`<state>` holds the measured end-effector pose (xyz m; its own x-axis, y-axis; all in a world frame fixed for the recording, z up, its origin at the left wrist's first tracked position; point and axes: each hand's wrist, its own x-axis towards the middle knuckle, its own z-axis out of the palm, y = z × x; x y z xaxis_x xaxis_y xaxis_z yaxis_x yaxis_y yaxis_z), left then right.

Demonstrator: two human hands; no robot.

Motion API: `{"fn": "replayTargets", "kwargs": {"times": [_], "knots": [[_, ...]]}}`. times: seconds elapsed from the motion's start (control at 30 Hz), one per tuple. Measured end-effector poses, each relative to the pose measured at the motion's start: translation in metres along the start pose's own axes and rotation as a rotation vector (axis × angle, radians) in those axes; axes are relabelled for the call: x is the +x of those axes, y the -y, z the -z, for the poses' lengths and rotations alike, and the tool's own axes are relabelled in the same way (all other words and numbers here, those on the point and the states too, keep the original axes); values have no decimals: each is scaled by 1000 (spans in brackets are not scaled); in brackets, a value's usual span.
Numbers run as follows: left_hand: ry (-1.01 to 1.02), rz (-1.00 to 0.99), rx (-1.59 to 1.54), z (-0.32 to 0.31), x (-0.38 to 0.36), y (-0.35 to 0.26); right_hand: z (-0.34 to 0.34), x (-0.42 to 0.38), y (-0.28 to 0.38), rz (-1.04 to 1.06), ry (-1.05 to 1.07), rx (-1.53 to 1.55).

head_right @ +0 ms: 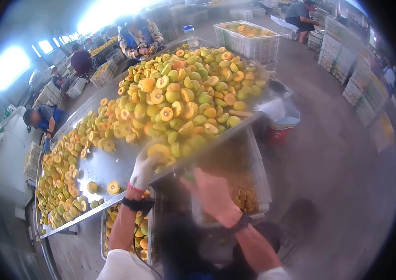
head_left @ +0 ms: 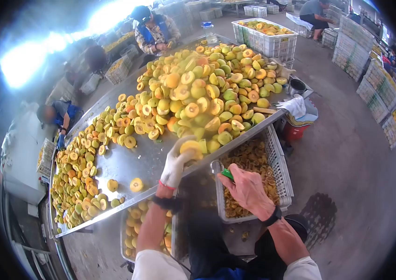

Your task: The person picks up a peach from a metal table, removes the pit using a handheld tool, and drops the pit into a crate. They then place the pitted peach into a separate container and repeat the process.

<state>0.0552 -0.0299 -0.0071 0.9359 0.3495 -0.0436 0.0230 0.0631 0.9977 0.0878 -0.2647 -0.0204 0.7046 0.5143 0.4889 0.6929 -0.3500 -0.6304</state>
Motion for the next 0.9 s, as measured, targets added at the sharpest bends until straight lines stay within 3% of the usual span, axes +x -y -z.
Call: {"fn": "replayTargets", "kwargs": {"times": [0.1, 0.17, 0.23, 0.47, 0.53, 0.63, 0.9], "knots": [[75, 61, -77, -17, -21, -18, 6, -5, 9, 38, -30, 46], [130, -179, 107, -34, -40, -23, 10, -9, 12, 50, -26, 25], [154, -222, 143, -34, -44, -23, 14, -9, 15, 72, -21, 11], [24, -79, 211, -5, -43, -4, 14, -11, 6, 57, -18, -21], [-105, -16, 48, 2, -46, 2, 9, -10, 5, 33, -4, -10], [-113, 107, -177, 5, -50, 5, -7, -7, 6, -6, 67, 45], [-33, 53, -356, -41, -57, -11, -14, -2, 13, -88, 139, 122]]}}
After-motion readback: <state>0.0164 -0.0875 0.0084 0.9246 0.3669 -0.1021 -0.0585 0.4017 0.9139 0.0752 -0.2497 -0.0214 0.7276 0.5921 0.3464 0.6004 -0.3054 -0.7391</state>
